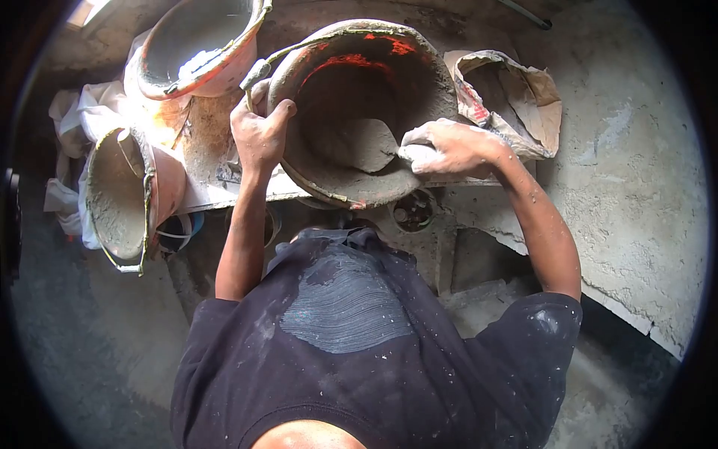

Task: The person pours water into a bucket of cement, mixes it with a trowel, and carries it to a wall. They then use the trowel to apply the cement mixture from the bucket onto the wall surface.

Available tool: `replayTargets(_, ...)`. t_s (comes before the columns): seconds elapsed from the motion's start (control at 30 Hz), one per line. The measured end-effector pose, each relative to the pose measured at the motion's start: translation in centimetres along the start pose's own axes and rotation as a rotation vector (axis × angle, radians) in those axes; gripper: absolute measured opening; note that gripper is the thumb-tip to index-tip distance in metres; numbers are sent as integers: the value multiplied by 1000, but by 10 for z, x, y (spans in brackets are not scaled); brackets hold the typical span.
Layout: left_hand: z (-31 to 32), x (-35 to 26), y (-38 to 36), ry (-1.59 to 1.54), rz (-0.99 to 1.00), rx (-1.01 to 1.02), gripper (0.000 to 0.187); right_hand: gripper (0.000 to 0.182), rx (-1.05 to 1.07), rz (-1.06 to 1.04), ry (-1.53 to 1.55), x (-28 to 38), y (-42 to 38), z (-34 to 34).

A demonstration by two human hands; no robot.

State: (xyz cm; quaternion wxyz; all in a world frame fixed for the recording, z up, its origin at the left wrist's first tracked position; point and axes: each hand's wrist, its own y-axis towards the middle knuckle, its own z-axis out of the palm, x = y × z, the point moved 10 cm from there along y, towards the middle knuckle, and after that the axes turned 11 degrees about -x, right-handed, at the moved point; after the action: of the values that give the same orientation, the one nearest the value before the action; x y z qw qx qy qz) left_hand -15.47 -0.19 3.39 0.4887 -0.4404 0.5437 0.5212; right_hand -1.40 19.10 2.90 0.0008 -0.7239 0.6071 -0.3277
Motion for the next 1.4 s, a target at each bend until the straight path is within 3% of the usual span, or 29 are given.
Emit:
replayTargets(0.2,0,-1,0,-3,-1,-10,31,52,11,36,211,-22,-5,15)
replayTargets(0.27,-1,-1,0,-13,-8,-22,30,54,-109,-25,206,-22,-10,11)
replayTargets(0.33,-3,0,0,-23,-20,-33,29,53,-73,-63,331,-11,-11,11)
replayTargets(0.4,-3,-1,1,-4,-16,-35,28,49,44,251,628,-20,-23,22)
replayTargets(0.43,-3,-2,1,-2,-12,-36,28,43,-107,34,636,-18,-19,15)
replayTargets(0.47,-4,-2,2,4,-3,-42,28,43,-108,29,637,-19,-22,13)
replayTargets(0.53,-5,-3,2,11,9,-51,27,41,-16,295,809,-27,-33,21)
replayTargets(0.67,-8,1,3,-8,-1,-68,27,42,-93,157,807,-35,-38,22)
replayTargets(0.83,-14,7,4,-41,1,-89,27,45,-96,289,633,-38,-46,32)
replayTargets(0.93,-18,12,5,-26,-11,-105,27,40,-372,198,400,-29,-45,10)
replayTargets(1.3,-27,17,5,-33,0,-155,24,39,-382,147,449,-27,-49,10)
replayTargets(1.4,-26,14,2,-29,-6,-147,24,39,-542,142,315,-20,-53,-10)
